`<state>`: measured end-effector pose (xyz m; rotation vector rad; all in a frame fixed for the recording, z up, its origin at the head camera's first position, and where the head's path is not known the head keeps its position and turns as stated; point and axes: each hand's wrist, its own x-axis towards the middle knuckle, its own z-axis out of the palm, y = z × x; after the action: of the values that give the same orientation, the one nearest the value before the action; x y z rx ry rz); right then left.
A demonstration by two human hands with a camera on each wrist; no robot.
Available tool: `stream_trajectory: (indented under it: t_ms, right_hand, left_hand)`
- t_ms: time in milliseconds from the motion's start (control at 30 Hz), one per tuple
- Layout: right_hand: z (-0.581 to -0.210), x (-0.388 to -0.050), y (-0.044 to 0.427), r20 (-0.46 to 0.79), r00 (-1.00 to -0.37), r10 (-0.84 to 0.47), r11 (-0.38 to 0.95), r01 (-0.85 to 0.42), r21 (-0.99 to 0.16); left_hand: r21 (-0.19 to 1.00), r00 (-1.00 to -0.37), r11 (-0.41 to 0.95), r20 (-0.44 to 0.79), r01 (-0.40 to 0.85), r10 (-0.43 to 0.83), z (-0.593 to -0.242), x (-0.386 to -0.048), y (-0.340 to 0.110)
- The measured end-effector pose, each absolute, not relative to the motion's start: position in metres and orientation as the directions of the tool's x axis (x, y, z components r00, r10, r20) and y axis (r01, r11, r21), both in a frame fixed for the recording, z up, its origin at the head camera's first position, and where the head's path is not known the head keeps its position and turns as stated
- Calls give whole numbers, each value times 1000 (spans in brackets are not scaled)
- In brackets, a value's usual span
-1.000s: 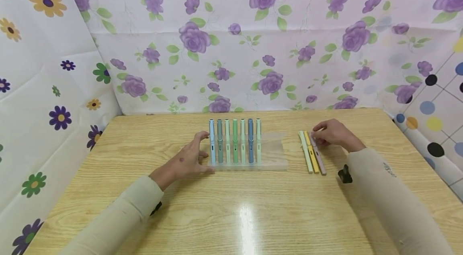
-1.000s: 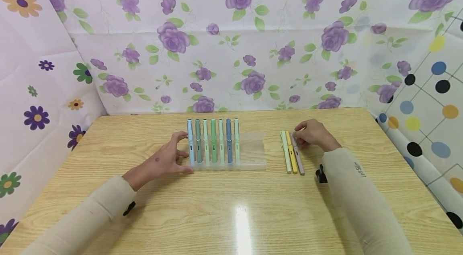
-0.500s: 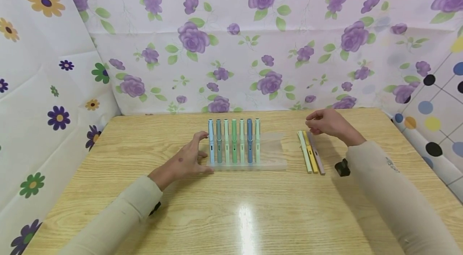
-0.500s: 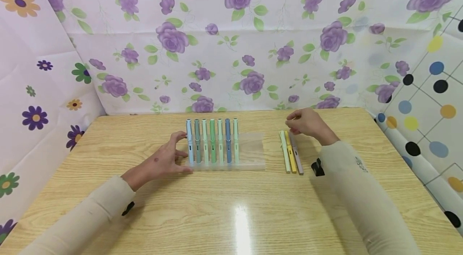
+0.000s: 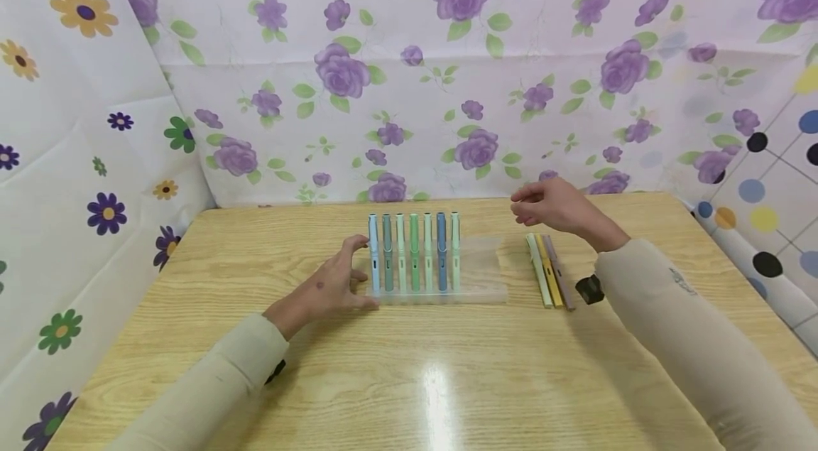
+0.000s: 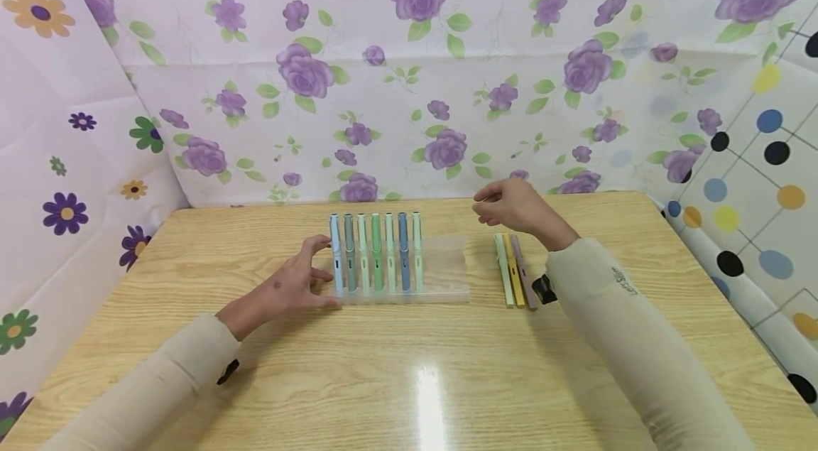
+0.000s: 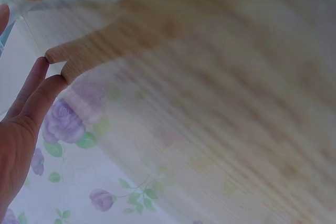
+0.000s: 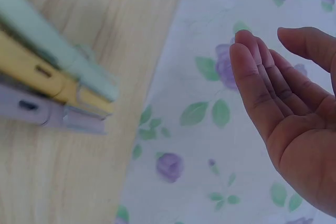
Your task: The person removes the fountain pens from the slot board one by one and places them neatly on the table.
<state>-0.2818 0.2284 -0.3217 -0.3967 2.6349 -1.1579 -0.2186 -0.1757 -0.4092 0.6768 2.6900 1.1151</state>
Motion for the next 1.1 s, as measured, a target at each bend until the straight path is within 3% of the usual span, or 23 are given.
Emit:
stream_trajectory:
  t_ms: [333, 1100]
  right_hand:
    - [-313, -281, 207, -83, -921, -381, 615, -185, -766]
    - [-332, -276, 162, -6, -858, -513, 553, -325, -768]
  left_hand:
    - [697, -889, 625, 37, 350, 456, -410, -219, -176]
    - [689, -889, 635, 31, 350, 457, -410, -219, -177]
